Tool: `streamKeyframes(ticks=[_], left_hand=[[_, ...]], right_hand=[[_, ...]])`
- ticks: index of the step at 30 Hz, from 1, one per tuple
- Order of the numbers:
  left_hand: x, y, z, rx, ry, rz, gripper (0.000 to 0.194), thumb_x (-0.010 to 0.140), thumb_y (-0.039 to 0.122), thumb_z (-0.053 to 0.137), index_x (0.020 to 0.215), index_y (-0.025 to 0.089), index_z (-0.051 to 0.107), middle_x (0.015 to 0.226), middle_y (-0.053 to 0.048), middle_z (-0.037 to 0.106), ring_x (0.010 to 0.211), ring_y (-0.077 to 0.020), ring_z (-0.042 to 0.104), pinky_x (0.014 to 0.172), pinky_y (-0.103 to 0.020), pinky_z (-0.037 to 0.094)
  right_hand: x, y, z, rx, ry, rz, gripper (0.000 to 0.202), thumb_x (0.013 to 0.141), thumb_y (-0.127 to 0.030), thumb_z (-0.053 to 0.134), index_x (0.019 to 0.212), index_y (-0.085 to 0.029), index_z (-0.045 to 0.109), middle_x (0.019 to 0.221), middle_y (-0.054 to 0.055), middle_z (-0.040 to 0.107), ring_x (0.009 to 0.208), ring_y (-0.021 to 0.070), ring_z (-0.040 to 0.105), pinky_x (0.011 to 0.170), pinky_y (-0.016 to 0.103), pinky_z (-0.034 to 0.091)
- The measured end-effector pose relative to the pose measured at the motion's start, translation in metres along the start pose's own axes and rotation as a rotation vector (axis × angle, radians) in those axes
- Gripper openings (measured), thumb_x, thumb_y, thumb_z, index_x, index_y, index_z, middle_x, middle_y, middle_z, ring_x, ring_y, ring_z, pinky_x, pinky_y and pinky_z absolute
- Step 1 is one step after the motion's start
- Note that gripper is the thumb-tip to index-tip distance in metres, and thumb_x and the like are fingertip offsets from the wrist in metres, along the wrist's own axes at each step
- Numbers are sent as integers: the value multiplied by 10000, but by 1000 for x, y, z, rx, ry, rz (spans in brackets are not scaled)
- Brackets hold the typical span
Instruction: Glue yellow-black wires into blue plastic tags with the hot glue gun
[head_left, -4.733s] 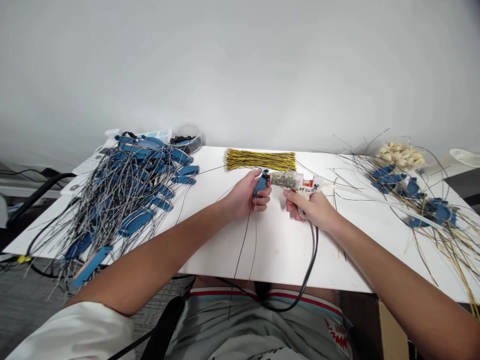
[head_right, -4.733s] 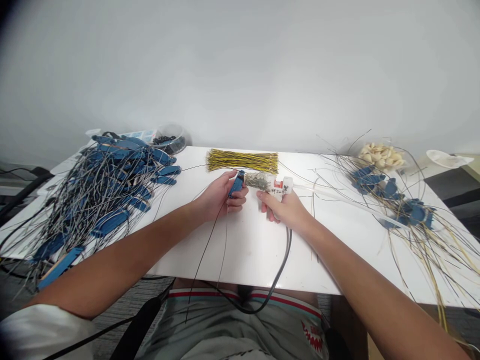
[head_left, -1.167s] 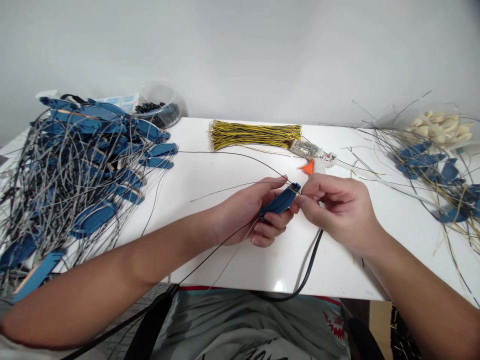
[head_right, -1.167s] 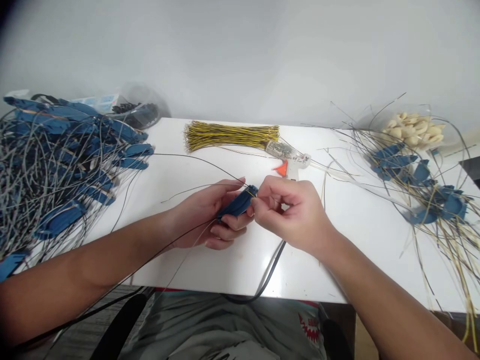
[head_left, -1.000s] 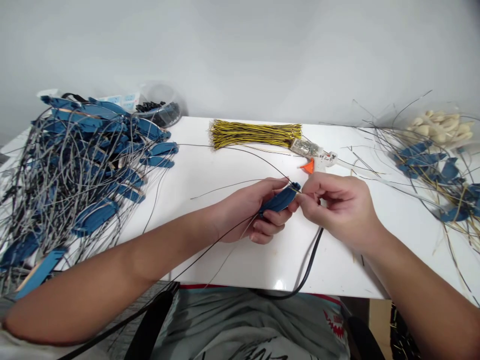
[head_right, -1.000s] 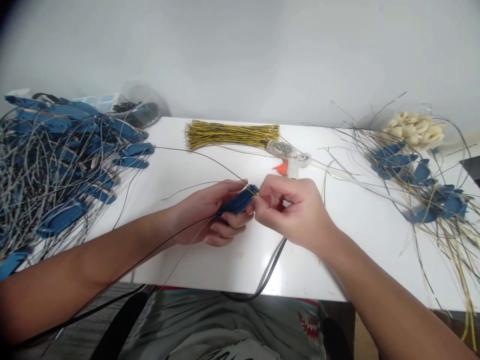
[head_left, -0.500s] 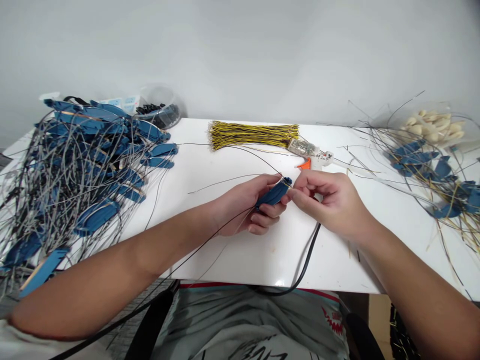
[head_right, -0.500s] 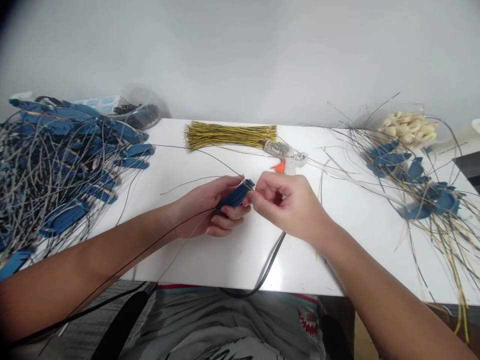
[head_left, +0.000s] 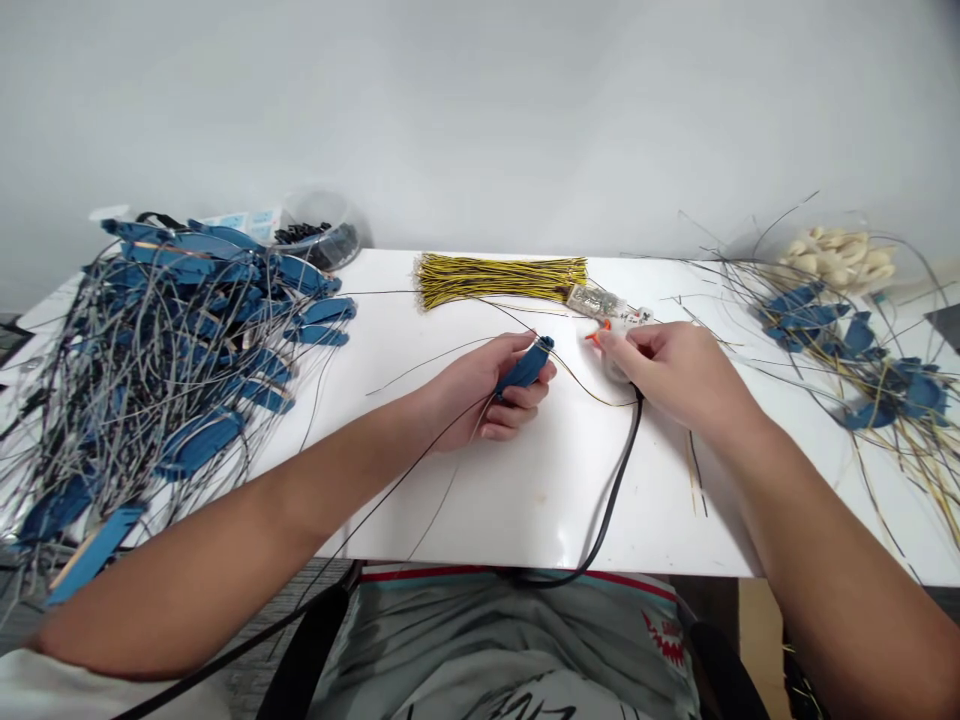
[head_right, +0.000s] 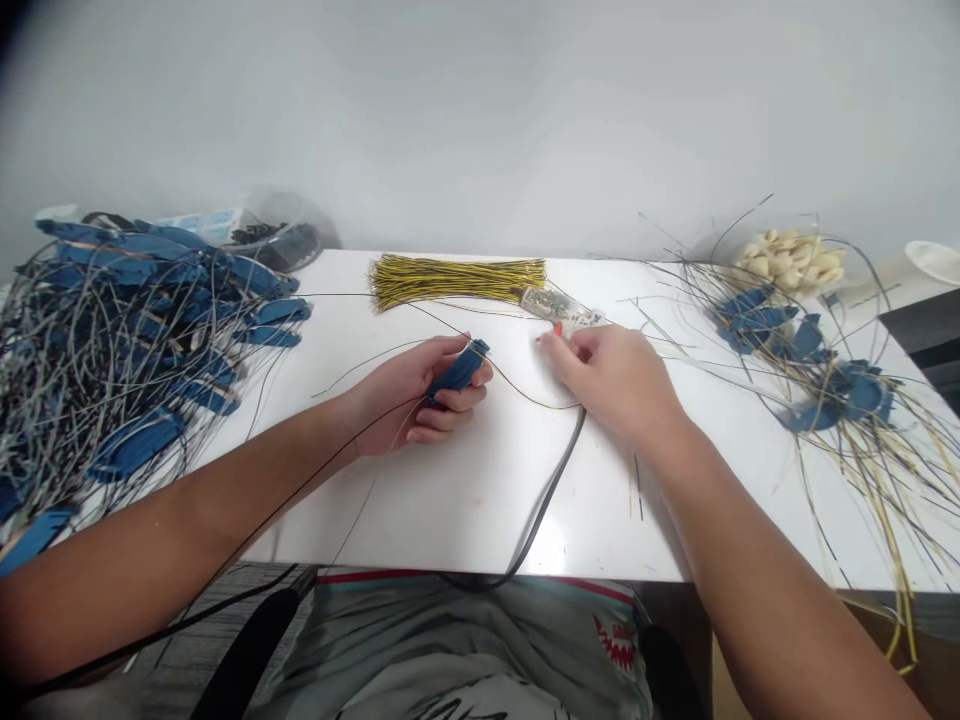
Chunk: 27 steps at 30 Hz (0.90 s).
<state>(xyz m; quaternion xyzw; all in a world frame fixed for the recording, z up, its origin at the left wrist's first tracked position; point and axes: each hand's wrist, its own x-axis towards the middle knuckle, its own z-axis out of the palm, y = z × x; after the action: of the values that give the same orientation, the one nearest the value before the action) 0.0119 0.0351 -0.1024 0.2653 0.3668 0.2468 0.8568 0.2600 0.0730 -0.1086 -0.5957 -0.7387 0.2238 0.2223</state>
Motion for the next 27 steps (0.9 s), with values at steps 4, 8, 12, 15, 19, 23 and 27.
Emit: streamKeyframes(ticks=[4, 8, 12, 15, 19, 23, 27], left_hand=[[0, 3, -2, 10, 8, 28, 386, 999, 557, 518, 884, 190, 492, 695, 54, 226, 469, -73, 191, 339, -162, 211], [1, 1, -3, 18, -7, 33, 395, 995, 570, 526, 890, 191, 492, 696, 56, 223, 468, -71, 193, 345, -165, 215], [1, 1, -4, 27, -20, 28, 386, 1008, 561, 504, 890, 194, 478, 697, 56, 217, 470, -74, 184, 347, -172, 195], [0, 1, -4, 31, -17, 34, 379, 1013, 553, 494, 894, 194, 476, 699, 56, 214, 473, -74, 180, 352, -172, 186], [0, 1, -4, 34, -12, 31, 367, 1015, 539, 481, 891, 194, 478, 696, 56, 211, 474, -77, 171, 349, -172, 192], [1, 1, -5, 40, -22, 36, 365, 1017, 542, 474, 901, 196, 483, 700, 57, 206, 480, -78, 150, 348, -171, 199], [0, 1, -4, 37, -9, 29, 366, 1036, 530, 433, 896, 196, 479, 710, 53, 187, 485, -80, 145, 352, -175, 185]], right_hand=[[9, 11, -2, -261, 20, 119, 636, 905, -748, 603, 566, -212, 563, 554, 69, 562, 541, 192, 452, 529, 332, 261], [11, 11, 2, -287, 49, 103, 691, 798, -859, 638, 572, -210, 558, 580, 81, 590, 527, 183, 444, 529, 332, 254], [11, 7, 1, -222, 39, 178, 645, 815, -799, 660, 583, -217, 506, 571, 51, 544, 558, 183, 448, 525, 335, 261], [13, 8, -4, -102, 45, 225, 605, 839, -740, 673, 609, -219, 467, 565, 17, 471, 558, 164, 390, 515, 336, 246], [17, 14, -7, 70, 44, 280, 577, 826, -725, 695, 646, -208, 511, 588, 8, 453, 560, 152, 374, 501, 329, 249], [20, 18, -4, 255, 130, 243, 497, 831, -633, 736, 690, -194, 551, 612, -2, 461, 564, 134, 376, 499, 308, 253], [20, 12, 1, 620, 212, 101, 321, 865, -475, 738, 818, -186, 604, 631, -10, 517, 537, 118, 422, 481, 272, 311]])
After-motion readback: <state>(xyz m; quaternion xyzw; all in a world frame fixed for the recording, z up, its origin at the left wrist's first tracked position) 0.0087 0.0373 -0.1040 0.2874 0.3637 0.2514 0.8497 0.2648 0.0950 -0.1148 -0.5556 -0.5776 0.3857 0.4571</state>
